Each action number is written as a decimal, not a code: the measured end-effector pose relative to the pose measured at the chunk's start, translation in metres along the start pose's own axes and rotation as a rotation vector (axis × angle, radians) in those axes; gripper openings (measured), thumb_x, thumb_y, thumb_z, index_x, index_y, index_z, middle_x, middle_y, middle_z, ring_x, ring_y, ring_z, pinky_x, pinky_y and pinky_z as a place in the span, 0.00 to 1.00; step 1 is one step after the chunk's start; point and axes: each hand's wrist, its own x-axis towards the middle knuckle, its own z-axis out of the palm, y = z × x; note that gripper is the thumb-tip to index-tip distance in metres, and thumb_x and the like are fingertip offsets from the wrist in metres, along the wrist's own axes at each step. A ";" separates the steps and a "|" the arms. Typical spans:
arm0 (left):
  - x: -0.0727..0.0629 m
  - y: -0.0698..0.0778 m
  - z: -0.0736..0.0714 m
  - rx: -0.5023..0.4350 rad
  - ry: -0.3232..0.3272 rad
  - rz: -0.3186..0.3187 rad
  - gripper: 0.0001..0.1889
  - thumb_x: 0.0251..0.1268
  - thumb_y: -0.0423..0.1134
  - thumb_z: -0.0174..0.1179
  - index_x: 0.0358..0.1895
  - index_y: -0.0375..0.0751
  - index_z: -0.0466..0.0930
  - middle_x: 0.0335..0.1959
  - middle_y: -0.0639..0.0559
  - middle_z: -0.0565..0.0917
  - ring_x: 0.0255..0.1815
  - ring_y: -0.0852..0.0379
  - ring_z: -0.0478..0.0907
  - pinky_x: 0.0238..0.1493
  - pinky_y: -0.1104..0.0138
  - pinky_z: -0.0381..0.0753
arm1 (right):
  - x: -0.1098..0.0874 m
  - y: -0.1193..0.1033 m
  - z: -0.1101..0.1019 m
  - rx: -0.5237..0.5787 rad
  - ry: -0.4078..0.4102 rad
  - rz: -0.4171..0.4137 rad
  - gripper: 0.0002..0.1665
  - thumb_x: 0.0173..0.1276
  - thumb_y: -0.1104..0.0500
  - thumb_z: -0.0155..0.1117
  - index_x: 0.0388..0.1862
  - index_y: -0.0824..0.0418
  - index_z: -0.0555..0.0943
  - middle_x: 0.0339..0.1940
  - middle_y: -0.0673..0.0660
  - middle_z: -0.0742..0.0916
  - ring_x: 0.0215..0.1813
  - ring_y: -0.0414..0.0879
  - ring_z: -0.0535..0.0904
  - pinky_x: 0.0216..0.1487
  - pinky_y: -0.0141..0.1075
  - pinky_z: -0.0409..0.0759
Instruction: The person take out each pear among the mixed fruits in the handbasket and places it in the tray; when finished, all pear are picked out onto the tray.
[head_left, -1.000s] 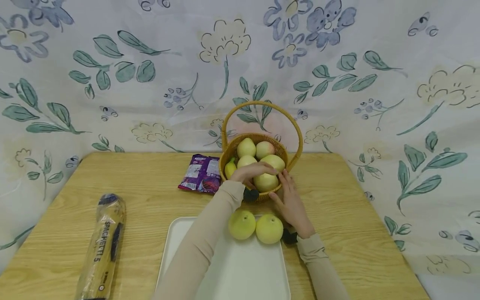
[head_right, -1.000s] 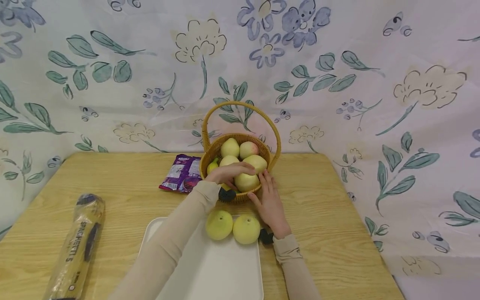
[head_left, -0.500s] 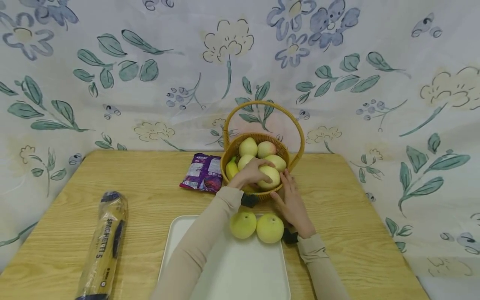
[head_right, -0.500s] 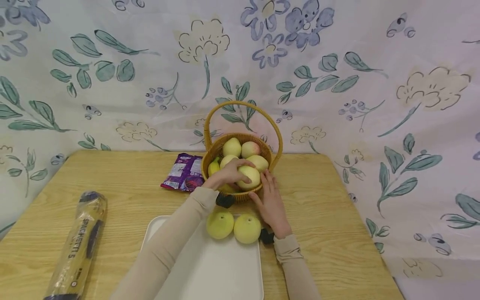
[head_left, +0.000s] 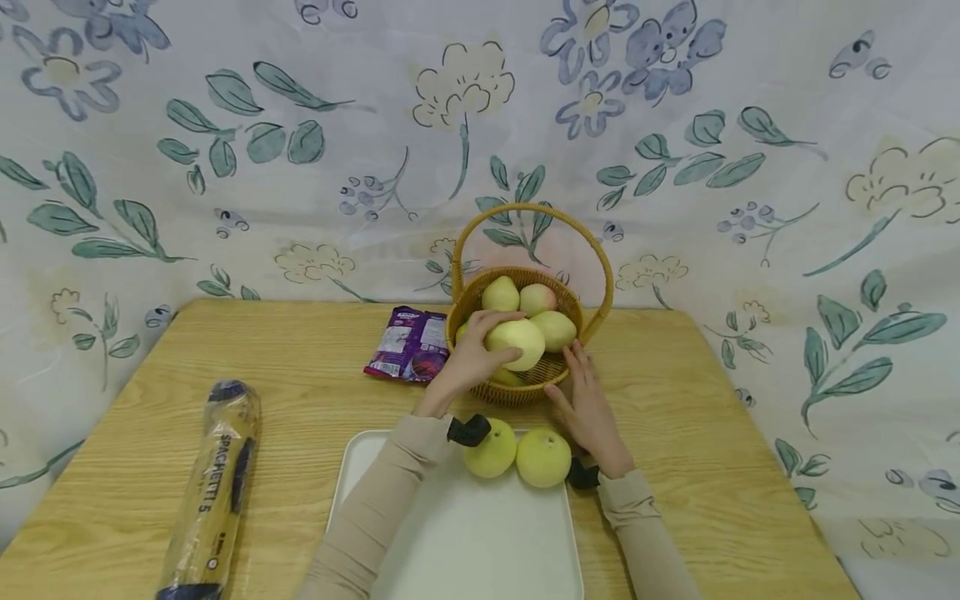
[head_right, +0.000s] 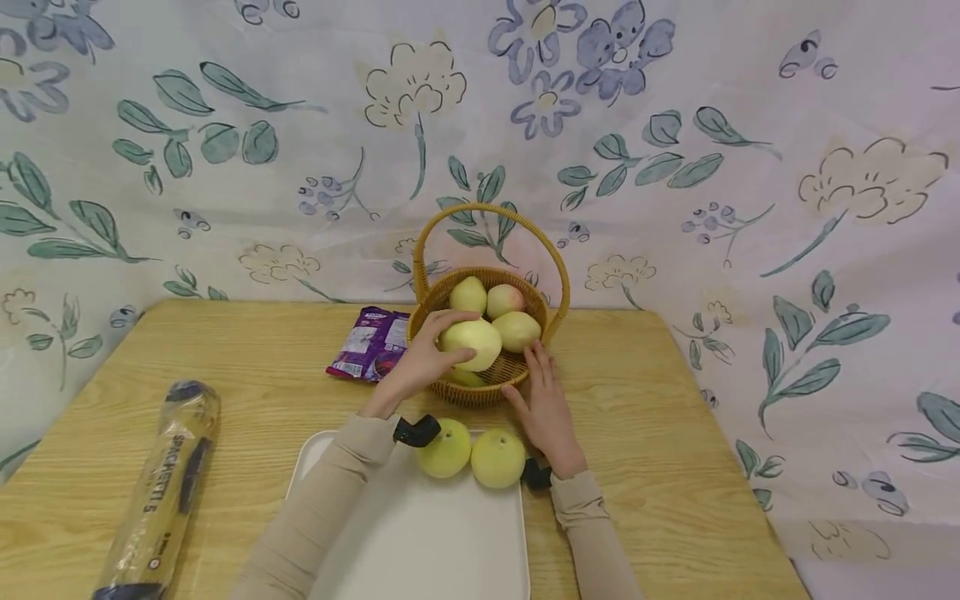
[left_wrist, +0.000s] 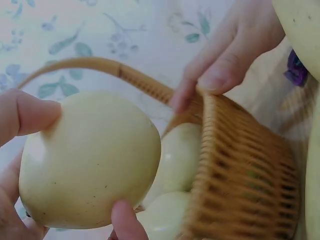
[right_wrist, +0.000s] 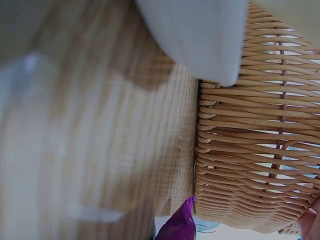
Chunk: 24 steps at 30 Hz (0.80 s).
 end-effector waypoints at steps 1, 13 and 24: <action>-0.004 0.001 -0.003 0.002 0.008 0.009 0.25 0.63 0.40 0.64 0.64 0.59 0.74 0.69 0.48 0.61 0.67 0.43 0.65 0.63 0.46 0.71 | 0.000 0.000 0.001 0.004 0.001 0.000 0.43 0.75 0.48 0.52 0.78 0.65 0.47 0.80 0.65 0.48 0.78 0.68 0.44 0.73 0.62 0.52; -0.064 -0.011 -0.038 0.014 0.123 0.084 0.27 0.58 0.33 0.66 0.63 0.48 0.75 0.67 0.41 0.64 0.67 0.40 0.63 0.60 0.46 0.71 | -0.001 -0.001 0.004 0.024 0.016 -0.017 0.42 0.75 0.48 0.51 0.78 0.66 0.49 0.80 0.66 0.49 0.78 0.69 0.44 0.74 0.62 0.51; -0.116 -0.038 -0.059 0.178 0.107 0.011 0.27 0.50 0.34 0.71 0.58 0.50 0.80 0.63 0.42 0.70 0.62 0.40 0.69 0.59 0.45 0.74 | 0.000 0.000 0.003 0.022 0.007 -0.011 0.42 0.75 0.49 0.52 0.78 0.65 0.48 0.80 0.65 0.48 0.79 0.67 0.43 0.74 0.62 0.52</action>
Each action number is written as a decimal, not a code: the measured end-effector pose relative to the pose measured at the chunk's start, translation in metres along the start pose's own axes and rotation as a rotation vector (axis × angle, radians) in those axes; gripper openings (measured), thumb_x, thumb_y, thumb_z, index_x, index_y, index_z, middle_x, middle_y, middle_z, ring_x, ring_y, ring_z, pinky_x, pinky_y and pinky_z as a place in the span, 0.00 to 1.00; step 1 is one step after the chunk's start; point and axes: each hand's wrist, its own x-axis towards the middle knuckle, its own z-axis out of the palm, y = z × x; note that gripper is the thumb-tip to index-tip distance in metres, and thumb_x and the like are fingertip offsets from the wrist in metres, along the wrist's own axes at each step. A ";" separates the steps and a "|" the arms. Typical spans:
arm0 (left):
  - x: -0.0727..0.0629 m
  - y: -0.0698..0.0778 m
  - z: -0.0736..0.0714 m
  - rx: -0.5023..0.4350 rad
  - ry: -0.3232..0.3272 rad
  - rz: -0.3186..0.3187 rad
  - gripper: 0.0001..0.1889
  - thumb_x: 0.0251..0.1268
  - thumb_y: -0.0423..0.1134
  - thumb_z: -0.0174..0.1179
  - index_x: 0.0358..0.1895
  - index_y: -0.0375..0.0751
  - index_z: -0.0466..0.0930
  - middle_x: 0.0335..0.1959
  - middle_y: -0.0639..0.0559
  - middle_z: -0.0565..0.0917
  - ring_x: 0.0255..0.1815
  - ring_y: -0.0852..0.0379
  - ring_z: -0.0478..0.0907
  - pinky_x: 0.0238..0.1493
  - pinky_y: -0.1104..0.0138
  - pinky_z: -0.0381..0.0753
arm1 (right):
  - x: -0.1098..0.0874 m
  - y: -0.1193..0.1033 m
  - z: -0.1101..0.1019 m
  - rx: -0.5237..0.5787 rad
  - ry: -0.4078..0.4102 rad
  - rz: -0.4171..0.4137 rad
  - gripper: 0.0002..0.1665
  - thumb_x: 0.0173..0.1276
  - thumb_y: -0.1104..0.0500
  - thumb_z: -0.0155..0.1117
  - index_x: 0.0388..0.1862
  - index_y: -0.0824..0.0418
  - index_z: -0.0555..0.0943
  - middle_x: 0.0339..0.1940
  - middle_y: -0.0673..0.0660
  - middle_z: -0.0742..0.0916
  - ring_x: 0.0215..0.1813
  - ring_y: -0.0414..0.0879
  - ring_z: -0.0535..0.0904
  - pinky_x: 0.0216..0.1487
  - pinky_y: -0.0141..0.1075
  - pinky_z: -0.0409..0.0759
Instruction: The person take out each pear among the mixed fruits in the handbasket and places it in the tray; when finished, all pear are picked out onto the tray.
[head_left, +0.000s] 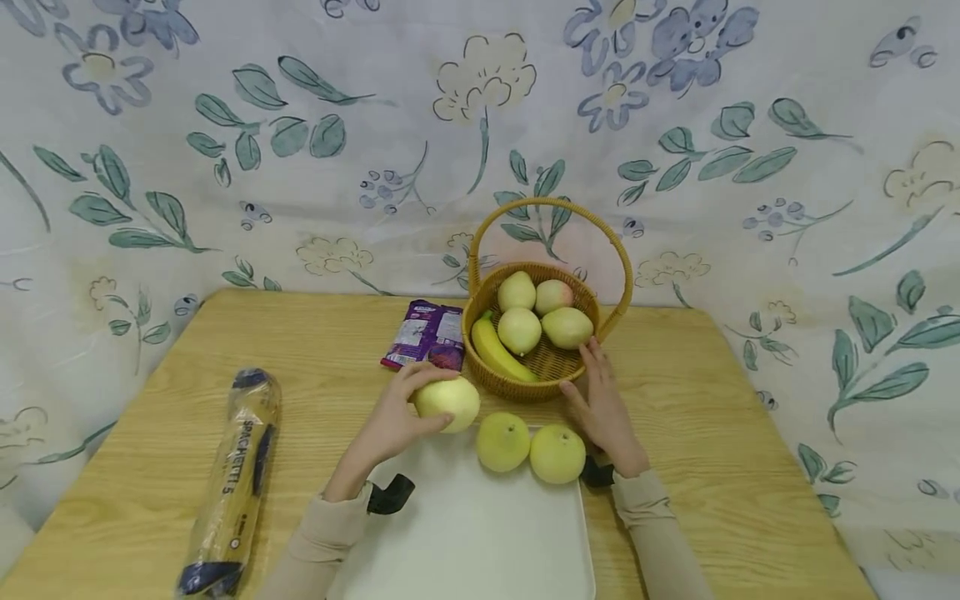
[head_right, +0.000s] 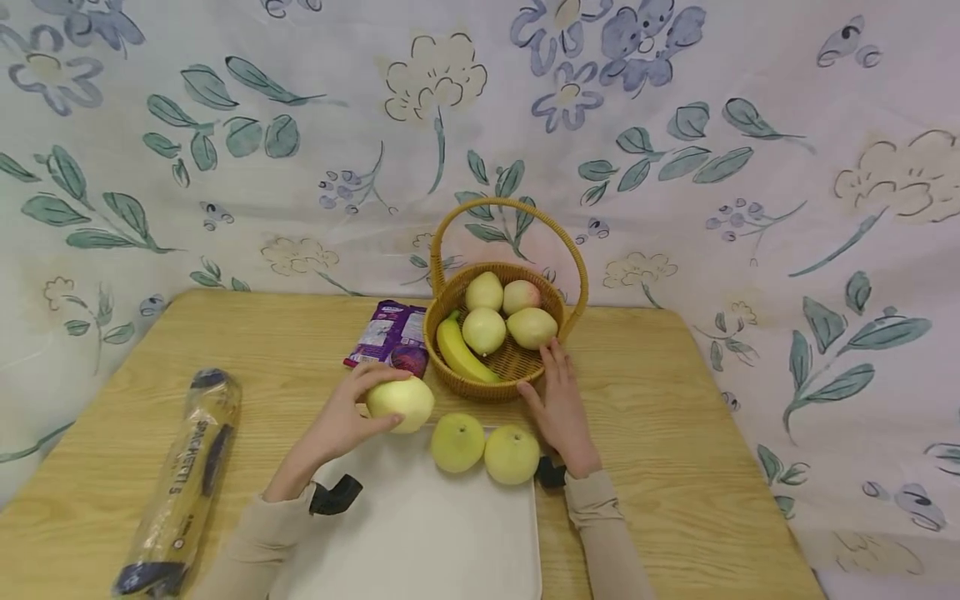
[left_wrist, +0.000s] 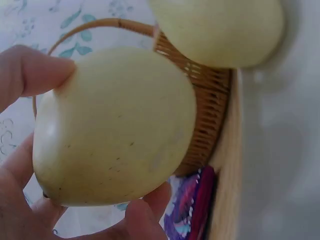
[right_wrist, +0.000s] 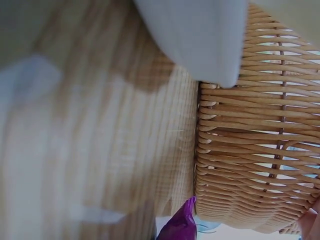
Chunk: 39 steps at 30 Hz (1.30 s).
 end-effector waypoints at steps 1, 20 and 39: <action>-0.003 -0.001 0.000 0.033 0.002 0.013 0.27 0.49 0.34 0.72 0.57 0.50 0.80 0.61 0.43 0.71 0.61 0.40 0.71 0.58 0.46 0.75 | 0.000 0.001 0.000 -0.003 0.002 -0.001 0.42 0.75 0.50 0.53 0.78 0.65 0.48 0.80 0.65 0.48 0.79 0.67 0.43 0.74 0.62 0.52; -0.021 0.001 0.022 0.417 -0.061 0.050 0.39 0.35 0.35 0.77 0.61 0.51 0.78 0.57 0.48 0.77 0.51 0.44 0.74 0.51 0.52 0.72 | 0.000 0.000 -0.002 -0.028 0.002 0.005 0.43 0.75 0.47 0.52 0.79 0.63 0.47 0.81 0.64 0.48 0.78 0.69 0.43 0.73 0.63 0.52; -0.014 -0.027 0.015 0.185 -0.235 -0.132 0.44 0.38 0.44 0.78 0.67 0.52 0.71 0.65 0.49 0.76 0.64 0.45 0.73 0.63 0.45 0.71 | -0.001 -0.004 -0.004 -0.030 -0.022 0.022 0.43 0.75 0.50 0.52 0.78 0.65 0.46 0.80 0.65 0.48 0.78 0.69 0.43 0.74 0.62 0.50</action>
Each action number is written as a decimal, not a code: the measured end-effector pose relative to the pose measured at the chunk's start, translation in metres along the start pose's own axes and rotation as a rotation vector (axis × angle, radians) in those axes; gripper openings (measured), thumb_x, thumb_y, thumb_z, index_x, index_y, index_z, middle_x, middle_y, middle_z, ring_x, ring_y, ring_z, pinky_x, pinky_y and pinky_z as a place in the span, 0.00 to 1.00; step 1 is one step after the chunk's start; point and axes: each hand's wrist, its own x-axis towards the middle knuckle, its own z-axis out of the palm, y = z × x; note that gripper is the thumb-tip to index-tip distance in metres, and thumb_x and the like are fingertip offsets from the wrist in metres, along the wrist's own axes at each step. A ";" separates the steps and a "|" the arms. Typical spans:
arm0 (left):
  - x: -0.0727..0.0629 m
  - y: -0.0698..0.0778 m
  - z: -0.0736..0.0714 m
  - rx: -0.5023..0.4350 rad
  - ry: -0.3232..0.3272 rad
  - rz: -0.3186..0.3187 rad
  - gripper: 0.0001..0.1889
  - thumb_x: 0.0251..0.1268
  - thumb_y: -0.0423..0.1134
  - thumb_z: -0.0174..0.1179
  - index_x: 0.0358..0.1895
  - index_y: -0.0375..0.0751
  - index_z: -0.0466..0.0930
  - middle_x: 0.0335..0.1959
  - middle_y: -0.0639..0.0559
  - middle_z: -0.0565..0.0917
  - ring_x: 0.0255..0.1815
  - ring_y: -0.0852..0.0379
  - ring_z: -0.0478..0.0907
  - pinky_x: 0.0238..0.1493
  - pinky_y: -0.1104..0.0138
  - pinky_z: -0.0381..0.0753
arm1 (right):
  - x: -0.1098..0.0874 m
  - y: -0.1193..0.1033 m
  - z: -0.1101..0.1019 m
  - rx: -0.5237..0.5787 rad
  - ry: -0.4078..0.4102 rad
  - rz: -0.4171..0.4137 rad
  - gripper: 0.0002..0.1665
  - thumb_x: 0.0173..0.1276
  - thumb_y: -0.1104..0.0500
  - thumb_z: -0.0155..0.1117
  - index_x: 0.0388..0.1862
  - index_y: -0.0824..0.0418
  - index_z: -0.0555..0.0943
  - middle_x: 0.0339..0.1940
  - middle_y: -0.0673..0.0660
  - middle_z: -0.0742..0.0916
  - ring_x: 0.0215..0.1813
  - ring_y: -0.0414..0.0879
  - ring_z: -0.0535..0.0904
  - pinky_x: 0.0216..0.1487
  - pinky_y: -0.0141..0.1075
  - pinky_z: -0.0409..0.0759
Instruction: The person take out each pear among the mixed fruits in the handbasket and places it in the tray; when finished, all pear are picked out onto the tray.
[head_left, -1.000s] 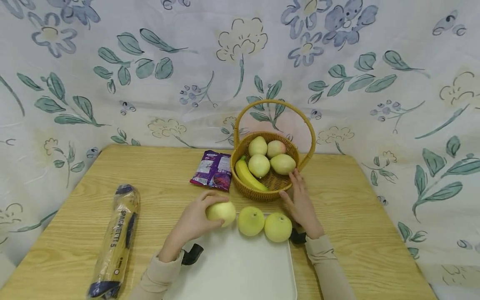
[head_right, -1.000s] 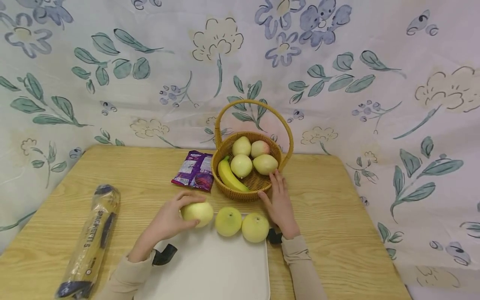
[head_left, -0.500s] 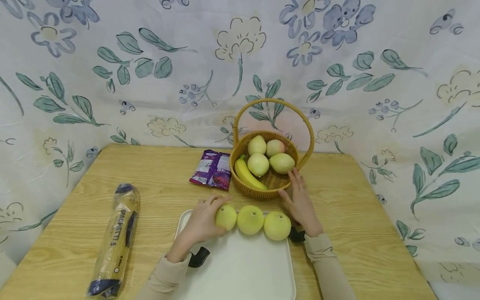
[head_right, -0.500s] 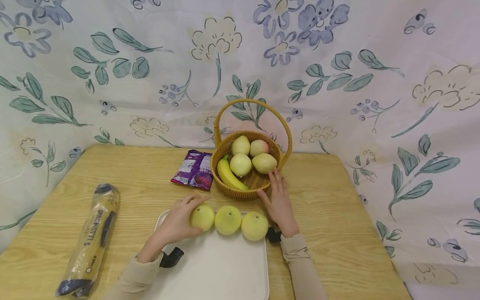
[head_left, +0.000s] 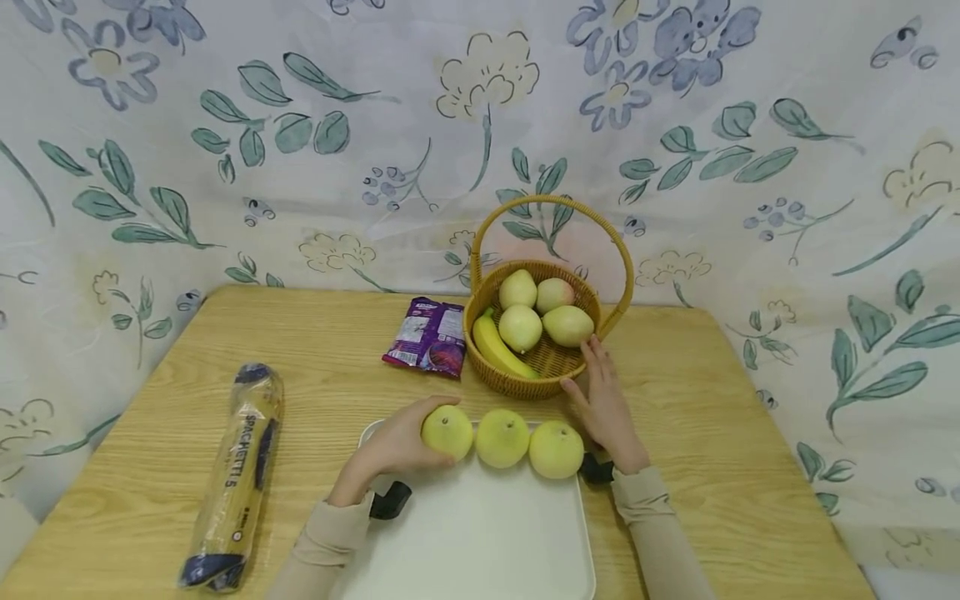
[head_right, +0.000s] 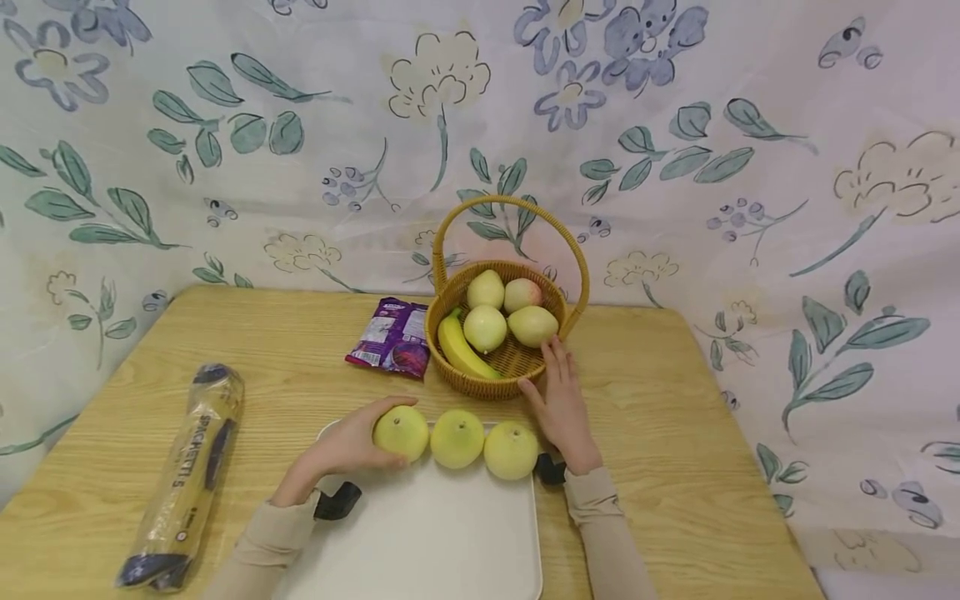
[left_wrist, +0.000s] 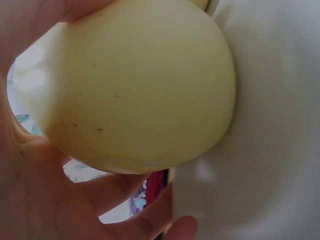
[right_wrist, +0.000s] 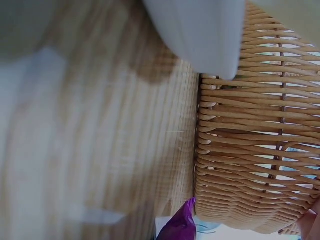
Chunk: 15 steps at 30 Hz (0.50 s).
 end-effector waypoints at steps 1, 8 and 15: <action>-0.001 0.001 -0.001 0.006 -0.006 -0.004 0.44 0.39 0.44 0.78 0.67 0.52 0.70 0.66 0.49 0.75 0.65 0.44 0.72 0.63 0.45 0.70 | 0.000 0.000 0.000 0.003 0.000 0.000 0.43 0.75 0.50 0.52 0.78 0.65 0.47 0.80 0.65 0.48 0.78 0.69 0.43 0.74 0.62 0.50; 0.001 0.002 -0.013 -0.059 -0.058 0.056 0.40 0.52 0.50 0.72 0.69 0.44 0.68 0.66 0.43 0.74 0.65 0.41 0.71 0.64 0.44 0.69 | 0.001 -0.003 0.000 0.007 0.001 -0.003 0.43 0.75 0.50 0.53 0.78 0.66 0.47 0.80 0.65 0.48 0.78 0.69 0.43 0.73 0.63 0.51; 0.021 0.021 -0.045 -0.236 -0.045 0.152 0.32 0.66 0.48 0.61 0.70 0.42 0.65 0.66 0.38 0.72 0.66 0.35 0.67 0.62 0.44 0.70 | 0.000 -0.002 0.000 0.005 0.007 -0.009 0.43 0.75 0.49 0.52 0.78 0.66 0.47 0.80 0.66 0.48 0.78 0.70 0.44 0.73 0.63 0.52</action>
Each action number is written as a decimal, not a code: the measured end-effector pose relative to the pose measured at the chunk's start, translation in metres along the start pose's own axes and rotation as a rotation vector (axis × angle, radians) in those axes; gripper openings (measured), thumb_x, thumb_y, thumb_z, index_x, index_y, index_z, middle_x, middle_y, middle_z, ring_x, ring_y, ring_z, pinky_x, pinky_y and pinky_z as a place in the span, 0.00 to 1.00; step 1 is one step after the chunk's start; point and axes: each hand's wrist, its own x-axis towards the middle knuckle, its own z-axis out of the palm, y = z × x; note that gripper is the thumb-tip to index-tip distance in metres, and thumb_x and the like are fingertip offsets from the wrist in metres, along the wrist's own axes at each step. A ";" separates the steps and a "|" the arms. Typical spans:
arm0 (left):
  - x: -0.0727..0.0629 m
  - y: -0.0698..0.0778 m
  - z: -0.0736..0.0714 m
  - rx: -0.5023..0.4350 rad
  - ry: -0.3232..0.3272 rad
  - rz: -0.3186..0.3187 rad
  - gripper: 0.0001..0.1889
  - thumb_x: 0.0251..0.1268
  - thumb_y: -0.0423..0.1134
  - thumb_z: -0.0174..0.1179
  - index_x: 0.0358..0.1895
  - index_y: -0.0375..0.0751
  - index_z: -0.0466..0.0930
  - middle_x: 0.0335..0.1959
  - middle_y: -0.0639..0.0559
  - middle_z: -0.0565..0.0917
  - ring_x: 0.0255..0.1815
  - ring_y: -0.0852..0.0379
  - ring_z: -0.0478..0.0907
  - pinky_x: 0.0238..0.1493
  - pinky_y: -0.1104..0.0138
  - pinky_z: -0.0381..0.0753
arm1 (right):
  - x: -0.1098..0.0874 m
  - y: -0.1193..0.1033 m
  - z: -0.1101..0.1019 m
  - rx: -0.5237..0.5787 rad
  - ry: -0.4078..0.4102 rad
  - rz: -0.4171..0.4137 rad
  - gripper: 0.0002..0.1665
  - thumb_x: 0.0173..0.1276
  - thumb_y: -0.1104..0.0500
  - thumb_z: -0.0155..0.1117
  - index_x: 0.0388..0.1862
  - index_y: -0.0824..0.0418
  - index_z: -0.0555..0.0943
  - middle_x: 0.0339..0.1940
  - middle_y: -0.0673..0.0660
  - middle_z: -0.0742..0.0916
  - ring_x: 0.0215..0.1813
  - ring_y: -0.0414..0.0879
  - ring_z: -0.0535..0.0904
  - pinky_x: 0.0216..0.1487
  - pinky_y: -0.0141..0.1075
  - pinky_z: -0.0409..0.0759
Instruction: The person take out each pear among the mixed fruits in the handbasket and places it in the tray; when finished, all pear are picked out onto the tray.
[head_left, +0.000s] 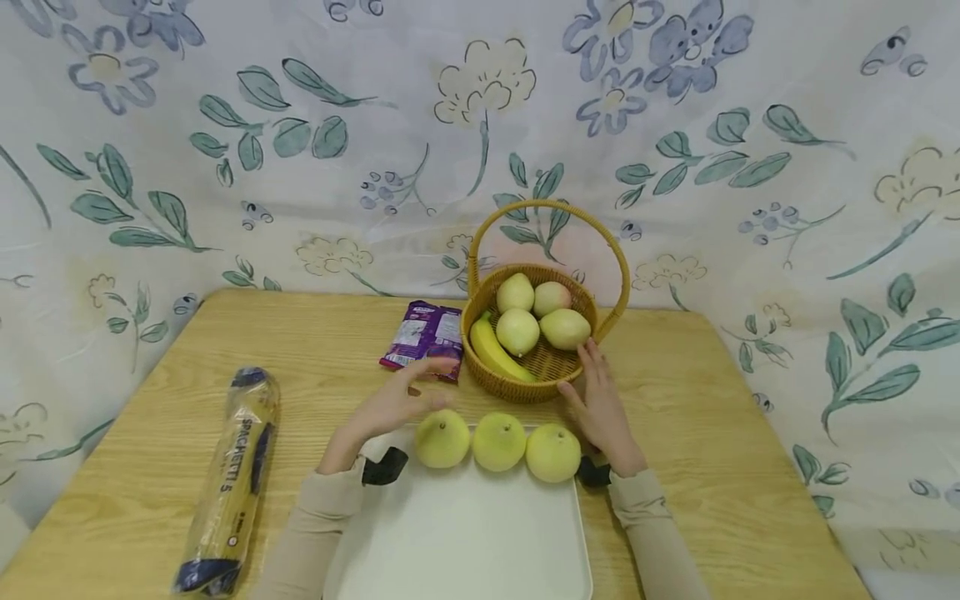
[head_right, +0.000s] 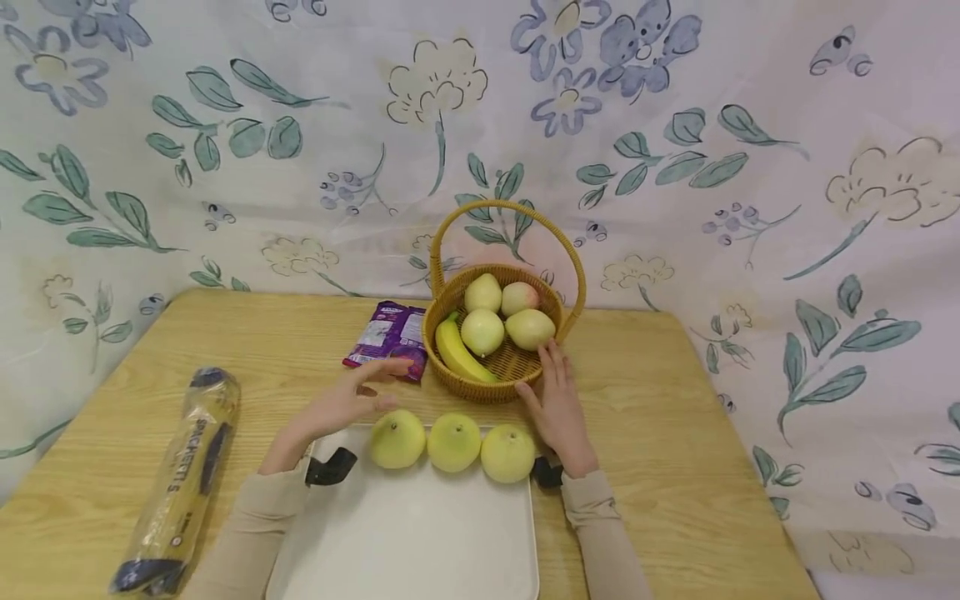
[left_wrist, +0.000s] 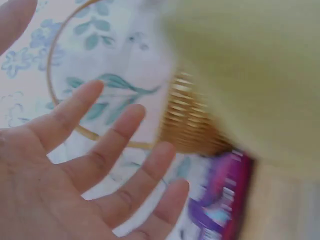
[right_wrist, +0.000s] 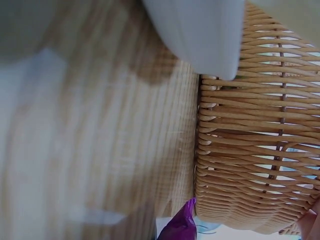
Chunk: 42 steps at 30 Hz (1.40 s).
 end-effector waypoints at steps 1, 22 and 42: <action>0.006 0.005 -0.003 -0.020 0.003 0.019 0.31 0.66 0.48 0.61 0.70 0.41 0.66 0.65 0.38 0.73 0.65 0.36 0.68 0.62 0.45 0.70 | -0.001 0.000 0.000 -0.004 0.003 0.002 0.43 0.75 0.49 0.52 0.78 0.66 0.47 0.80 0.66 0.48 0.78 0.70 0.45 0.73 0.63 0.52; 0.135 0.048 0.020 -0.025 0.055 0.023 0.21 0.70 0.50 0.56 0.61 0.47 0.76 0.64 0.49 0.76 0.67 0.44 0.69 0.63 0.49 0.72 | 0.000 0.004 0.001 0.008 0.011 0.001 0.43 0.76 0.50 0.52 0.79 0.64 0.46 0.80 0.65 0.47 0.78 0.69 0.43 0.73 0.64 0.51; 0.187 0.022 0.037 -0.013 0.055 -0.029 0.15 0.70 0.44 0.56 0.56 0.48 0.81 0.58 0.50 0.80 0.62 0.44 0.74 0.60 0.51 0.74 | -0.001 0.006 0.004 0.021 0.019 -0.003 0.43 0.75 0.50 0.52 0.78 0.65 0.46 0.80 0.65 0.48 0.79 0.67 0.43 0.73 0.63 0.52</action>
